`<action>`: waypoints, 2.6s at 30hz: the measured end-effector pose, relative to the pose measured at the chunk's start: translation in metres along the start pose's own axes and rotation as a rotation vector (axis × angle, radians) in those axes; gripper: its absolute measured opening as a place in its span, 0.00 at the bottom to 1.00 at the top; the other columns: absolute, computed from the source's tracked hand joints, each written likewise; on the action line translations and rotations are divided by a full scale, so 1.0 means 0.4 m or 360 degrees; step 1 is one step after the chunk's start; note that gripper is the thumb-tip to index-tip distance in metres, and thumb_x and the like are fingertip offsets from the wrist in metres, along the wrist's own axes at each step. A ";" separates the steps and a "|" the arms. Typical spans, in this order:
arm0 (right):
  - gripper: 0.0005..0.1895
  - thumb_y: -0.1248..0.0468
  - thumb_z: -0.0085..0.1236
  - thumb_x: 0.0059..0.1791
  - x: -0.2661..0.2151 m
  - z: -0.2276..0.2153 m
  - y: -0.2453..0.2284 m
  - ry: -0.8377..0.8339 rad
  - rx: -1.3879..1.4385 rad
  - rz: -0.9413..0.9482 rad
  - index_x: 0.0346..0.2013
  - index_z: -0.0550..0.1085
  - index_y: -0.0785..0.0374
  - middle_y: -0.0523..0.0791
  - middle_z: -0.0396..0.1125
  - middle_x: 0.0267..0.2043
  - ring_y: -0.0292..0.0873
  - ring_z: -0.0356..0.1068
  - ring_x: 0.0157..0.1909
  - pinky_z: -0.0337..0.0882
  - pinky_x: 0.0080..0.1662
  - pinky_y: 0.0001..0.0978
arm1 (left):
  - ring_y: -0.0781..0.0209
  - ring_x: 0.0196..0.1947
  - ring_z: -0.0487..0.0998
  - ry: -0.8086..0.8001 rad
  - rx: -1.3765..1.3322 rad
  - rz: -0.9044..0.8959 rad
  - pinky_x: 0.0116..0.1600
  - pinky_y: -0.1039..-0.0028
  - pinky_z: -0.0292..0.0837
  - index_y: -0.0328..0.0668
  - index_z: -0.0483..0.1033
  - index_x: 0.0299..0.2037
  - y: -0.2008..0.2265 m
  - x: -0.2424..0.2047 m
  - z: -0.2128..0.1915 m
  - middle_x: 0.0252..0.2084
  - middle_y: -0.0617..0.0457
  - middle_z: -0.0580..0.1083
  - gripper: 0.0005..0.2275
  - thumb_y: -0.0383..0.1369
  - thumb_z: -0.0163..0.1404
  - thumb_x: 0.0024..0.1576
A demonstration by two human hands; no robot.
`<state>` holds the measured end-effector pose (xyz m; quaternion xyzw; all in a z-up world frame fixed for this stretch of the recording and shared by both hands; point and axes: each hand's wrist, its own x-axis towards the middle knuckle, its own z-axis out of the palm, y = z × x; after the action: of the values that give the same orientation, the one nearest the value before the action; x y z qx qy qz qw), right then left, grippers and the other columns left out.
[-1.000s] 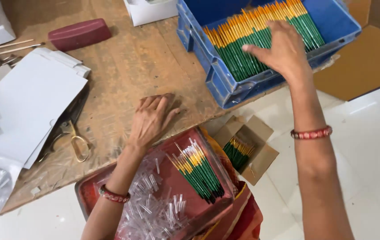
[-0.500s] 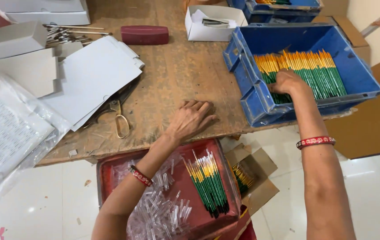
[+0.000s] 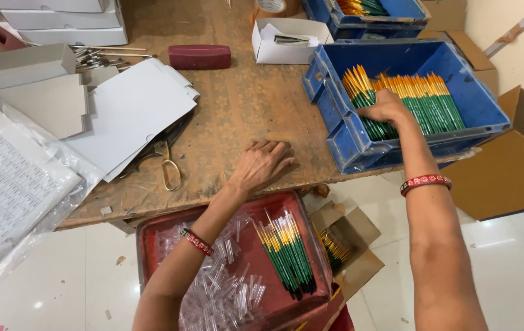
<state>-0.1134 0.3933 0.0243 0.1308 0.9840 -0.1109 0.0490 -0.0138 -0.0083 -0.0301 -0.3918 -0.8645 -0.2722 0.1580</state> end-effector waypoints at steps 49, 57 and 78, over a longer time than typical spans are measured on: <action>0.11 0.60 0.64 0.50 -0.752 0.373 -0.363 -0.0161 0.1877 -0.0691 0.26 0.73 0.56 0.36 0.64 0.20 0.31 0.66 0.21 0.72 0.27 0.27 | 0.49 0.22 0.81 -0.1107 -0.1014 -0.0876 0.35 0.65 0.80 0.53 0.80 0.55 0.367 -0.610 0.117 0.44 0.45 0.80 0.17 0.49 0.50 0.62; 0.23 0.69 0.68 0.40 -1.009 0.650 -0.254 -0.0951 0.2541 -0.0357 0.47 0.70 0.63 0.41 0.64 0.27 0.32 0.63 0.19 0.66 0.20 0.24 | 0.53 0.53 0.79 -0.0168 -0.1950 -0.1005 0.58 0.62 0.77 0.39 0.71 0.61 0.259 -0.486 0.050 0.54 0.44 0.77 0.27 0.45 0.61 0.56; 0.32 0.71 0.74 0.37 -1.021 0.683 -0.319 -0.0596 0.2699 -0.0491 0.53 0.70 0.62 0.42 0.71 0.45 0.37 0.75 0.44 0.79 0.44 0.28 | 0.63 0.32 0.86 0.0008 -0.1392 -0.1122 0.37 0.70 0.83 0.35 0.82 0.42 0.351 -0.417 -0.025 0.34 0.49 0.83 0.13 0.38 0.63 0.54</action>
<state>0.2632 0.1096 -0.1633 -0.0315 0.5529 -0.8288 0.0804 0.2010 -0.0364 -0.0546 -0.1075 -0.7495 -0.6426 -0.1175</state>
